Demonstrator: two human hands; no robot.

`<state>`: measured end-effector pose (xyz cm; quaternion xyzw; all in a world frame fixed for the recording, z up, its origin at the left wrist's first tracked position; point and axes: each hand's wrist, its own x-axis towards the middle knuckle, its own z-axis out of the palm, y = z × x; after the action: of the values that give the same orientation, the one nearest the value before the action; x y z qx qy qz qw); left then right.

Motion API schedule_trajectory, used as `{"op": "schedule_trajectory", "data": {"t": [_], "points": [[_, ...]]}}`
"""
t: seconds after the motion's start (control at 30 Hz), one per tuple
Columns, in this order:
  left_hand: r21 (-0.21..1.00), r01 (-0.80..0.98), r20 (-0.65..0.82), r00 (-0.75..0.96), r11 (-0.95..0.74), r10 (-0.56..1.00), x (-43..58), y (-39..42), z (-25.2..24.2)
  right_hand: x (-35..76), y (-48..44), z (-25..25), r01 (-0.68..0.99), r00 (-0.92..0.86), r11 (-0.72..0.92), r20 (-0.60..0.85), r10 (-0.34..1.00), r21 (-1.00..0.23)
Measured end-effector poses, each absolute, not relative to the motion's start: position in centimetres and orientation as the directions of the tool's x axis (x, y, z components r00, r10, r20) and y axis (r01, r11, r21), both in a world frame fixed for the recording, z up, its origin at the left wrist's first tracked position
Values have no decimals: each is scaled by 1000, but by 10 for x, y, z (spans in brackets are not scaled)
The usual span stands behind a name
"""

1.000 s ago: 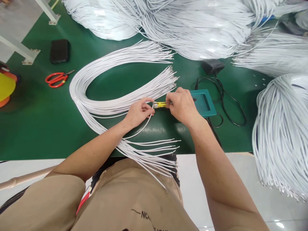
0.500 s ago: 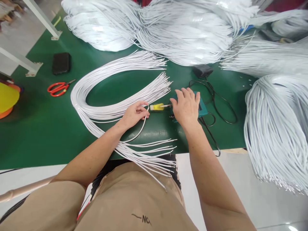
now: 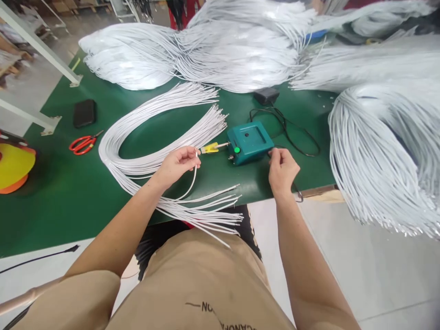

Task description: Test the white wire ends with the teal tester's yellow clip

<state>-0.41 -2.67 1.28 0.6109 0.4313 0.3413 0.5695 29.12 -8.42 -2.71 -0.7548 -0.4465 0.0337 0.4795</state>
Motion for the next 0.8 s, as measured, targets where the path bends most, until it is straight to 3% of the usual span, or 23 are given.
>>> {"op": "schedule_trajectory", "data": {"t": [0.1, 0.2, 0.27, 0.43, 0.5, 0.63, 0.8], "points": [[977, 214, -89, 472, -16, 877, -5, -44, 23, 288, -85, -35, 649, 535, -108, 351, 769, -753], [909, 405, -196, 633, -104, 749, -13, -61, 33, 287, -84, -35, 627, 514, -89, 326, 793, -774], [820, 547, -285, 648, -171, 706, -28, -69, 37, 287, -84, -35, 615, 517, -83, 321, 794, -784], [477, 823, -375, 508, -309, 776, -96, -74, 38, 289, -82, -40, 620, 512, -77, 328, 794, -781], [328, 842, -338, 527, -428, 780, -125, -74, 32, 290, -82, -42, 624, 508, -81, 325, 797, -777], [121, 746, -95, 665, -654, 741, -163, -73, 12, 290, -81, -43, 643, 488, -82, 325, 810, -761], [119, 716, -2, 693, -688, 721, -171, -69, -3, 289, -82, -42, 655, 469, -86, 315, 825, -751]]}}
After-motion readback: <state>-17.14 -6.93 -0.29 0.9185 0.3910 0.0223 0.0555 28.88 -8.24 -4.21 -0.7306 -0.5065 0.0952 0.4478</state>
